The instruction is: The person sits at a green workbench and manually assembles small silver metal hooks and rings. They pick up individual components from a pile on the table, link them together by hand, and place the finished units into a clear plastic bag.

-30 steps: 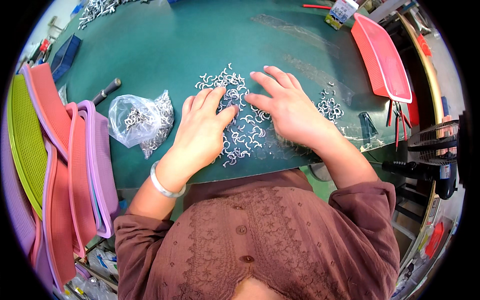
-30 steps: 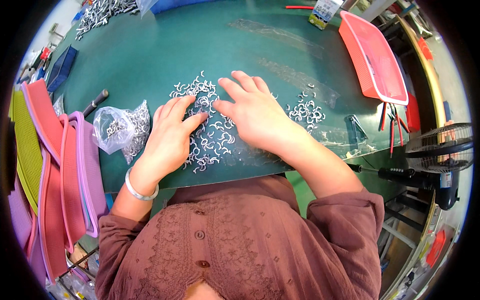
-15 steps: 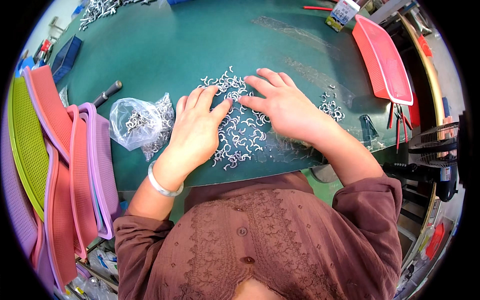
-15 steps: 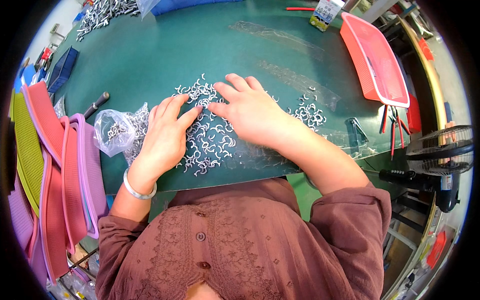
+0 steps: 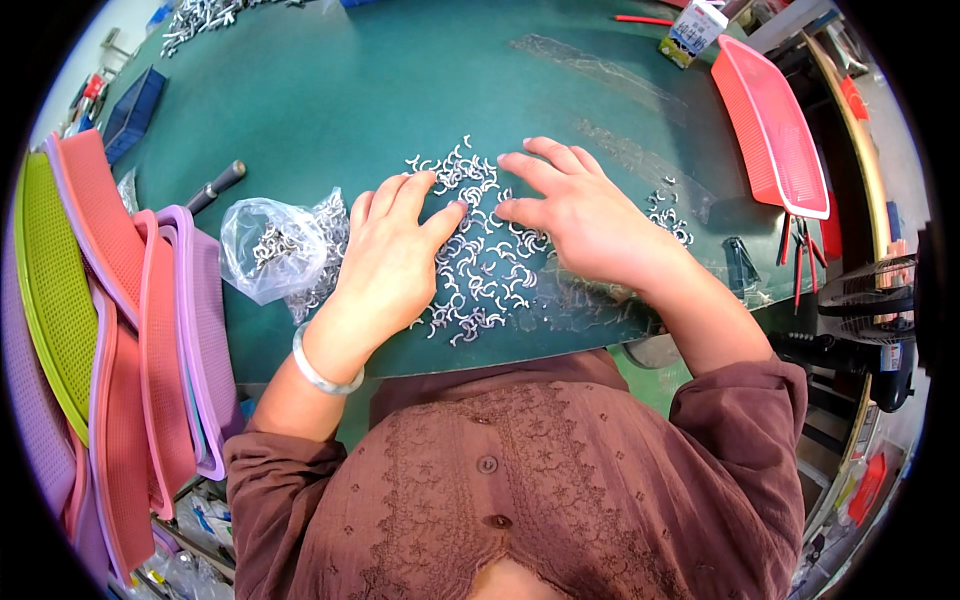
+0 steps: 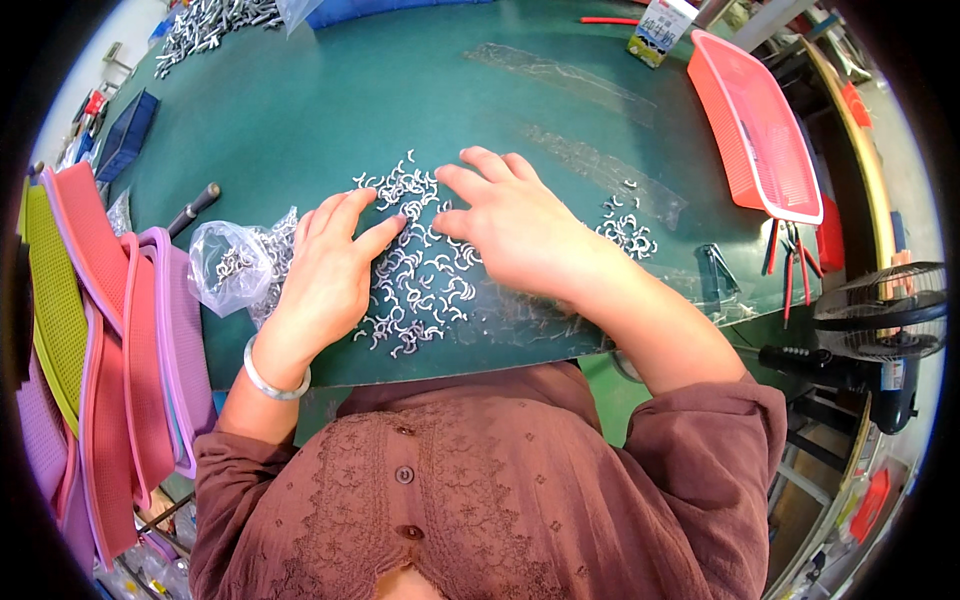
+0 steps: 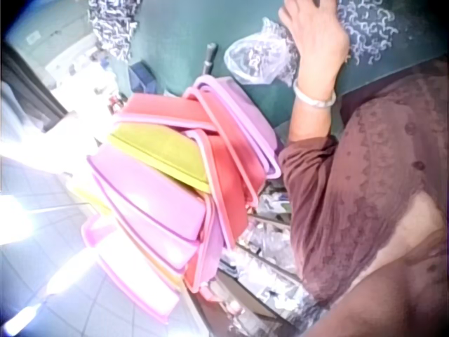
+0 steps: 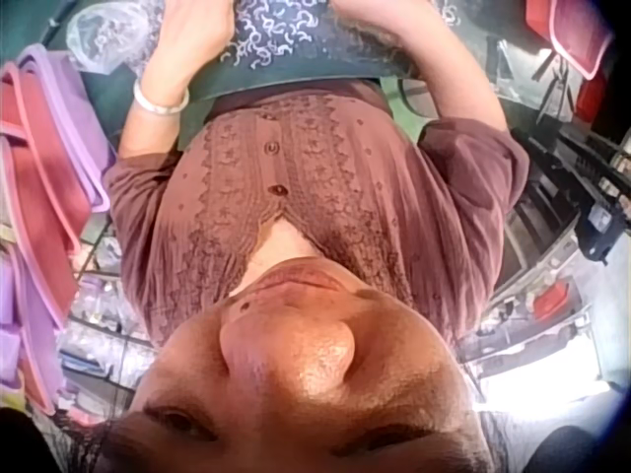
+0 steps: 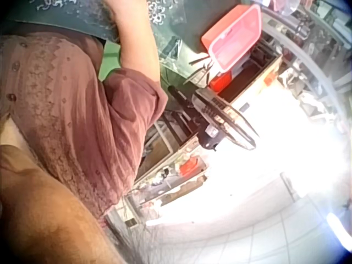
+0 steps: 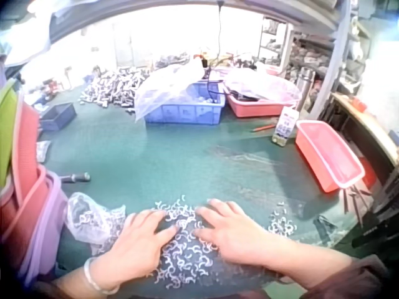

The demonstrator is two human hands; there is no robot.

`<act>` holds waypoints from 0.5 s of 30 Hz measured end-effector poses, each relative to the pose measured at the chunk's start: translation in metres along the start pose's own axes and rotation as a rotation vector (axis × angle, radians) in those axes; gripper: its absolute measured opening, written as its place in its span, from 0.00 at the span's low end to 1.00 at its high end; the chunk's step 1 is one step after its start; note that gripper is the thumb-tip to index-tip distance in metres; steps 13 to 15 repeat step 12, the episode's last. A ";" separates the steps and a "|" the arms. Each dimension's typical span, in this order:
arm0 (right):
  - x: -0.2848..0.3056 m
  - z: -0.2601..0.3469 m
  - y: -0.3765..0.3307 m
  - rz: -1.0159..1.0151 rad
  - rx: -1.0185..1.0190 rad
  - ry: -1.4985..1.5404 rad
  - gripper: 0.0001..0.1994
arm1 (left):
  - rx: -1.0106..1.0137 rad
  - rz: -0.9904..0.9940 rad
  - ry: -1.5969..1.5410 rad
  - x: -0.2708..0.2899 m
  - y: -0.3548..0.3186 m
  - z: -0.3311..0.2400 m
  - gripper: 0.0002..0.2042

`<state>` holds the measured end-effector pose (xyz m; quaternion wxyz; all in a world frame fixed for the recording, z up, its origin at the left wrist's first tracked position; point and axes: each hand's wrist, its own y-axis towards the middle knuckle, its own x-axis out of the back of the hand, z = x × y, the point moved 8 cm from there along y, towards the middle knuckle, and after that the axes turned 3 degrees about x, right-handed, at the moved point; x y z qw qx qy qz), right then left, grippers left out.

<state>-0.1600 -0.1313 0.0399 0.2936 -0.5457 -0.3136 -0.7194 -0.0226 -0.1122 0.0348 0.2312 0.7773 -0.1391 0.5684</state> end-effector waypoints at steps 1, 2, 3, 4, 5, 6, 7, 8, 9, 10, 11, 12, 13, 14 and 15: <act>0.000 -0.002 0.000 -0.003 -0.006 -0.003 0.19 | -0.002 -0.001 -0.001 0.001 0.000 0.000 0.21; -0.001 -0.003 0.001 -0.008 -0.012 -0.006 0.19 | -0.004 -0.002 -0.001 0.001 0.000 0.000 0.21; -0.001 -0.004 0.001 -0.017 -0.011 0.000 0.19 | -0.005 -0.003 0.000 0.002 0.000 0.000 0.20; -0.001 -0.004 0.003 -0.026 -0.011 0.006 0.19 | -0.003 -0.010 0.008 0.002 0.000 0.000 0.20; -0.002 -0.003 0.004 -0.036 -0.009 0.014 0.19 | 0.000 -0.016 0.017 0.003 -0.001 0.000 0.20; -0.004 -0.002 0.006 -0.046 -0.001 0.009 0.19 | 0.003 -0.022 0.025 0.004 -0.002 0.000 0.20; -0.007 0.000 0.008 -0.057 0.006 0.004 0.19 | 0.013 -0.027 0.021 0.005 -0.003 0.001 0.20; -0.007 0.001 0.010 -0.068 0.013 -0.002 0.18 | 0.023 -0.033 0.016 0.005 -0.004 0.003 0.20; -0.008 0.001 0.010 -0.052 0.019 -0.011 0.19 | 0.032 -0.039 0.011 0.006 -0.006 0.005 0.20; -0.008 0.002 0.011 -0.037 0.025 -0.020 0.19 | 0.040 -0.031 0.007 0.005 -0.007 0.006 0.20; -0.006 0.002 0.011 -0.023 0.032 -0.029 0.19 | 0.048 -0.023 0.005 0.005 -0.009 0.008 0.21; -0.006 0.002 0.012 -0.025 0.033 -0.028 0.19 | 0.055 -0.015 0.002 0.005 -0.010 0.009 0.21; -0.006 0.002 0.012 -0.025 0.033 -0.028 0.19 | 0.055 -0.015 0.002 0.005 -0.010 0.009 0.21; -0.006 0.002 0.012 -0.025 0.033 -0.028 0.19 | 0.055 -0.015 0.002 0.005 -0.010 0.009 0.21; -0.006 0.002 0.012 -0.025 0.033 -0.028 0.19 | 0.055 -0.015 0.002 0.005 -0.010 0.009 0.21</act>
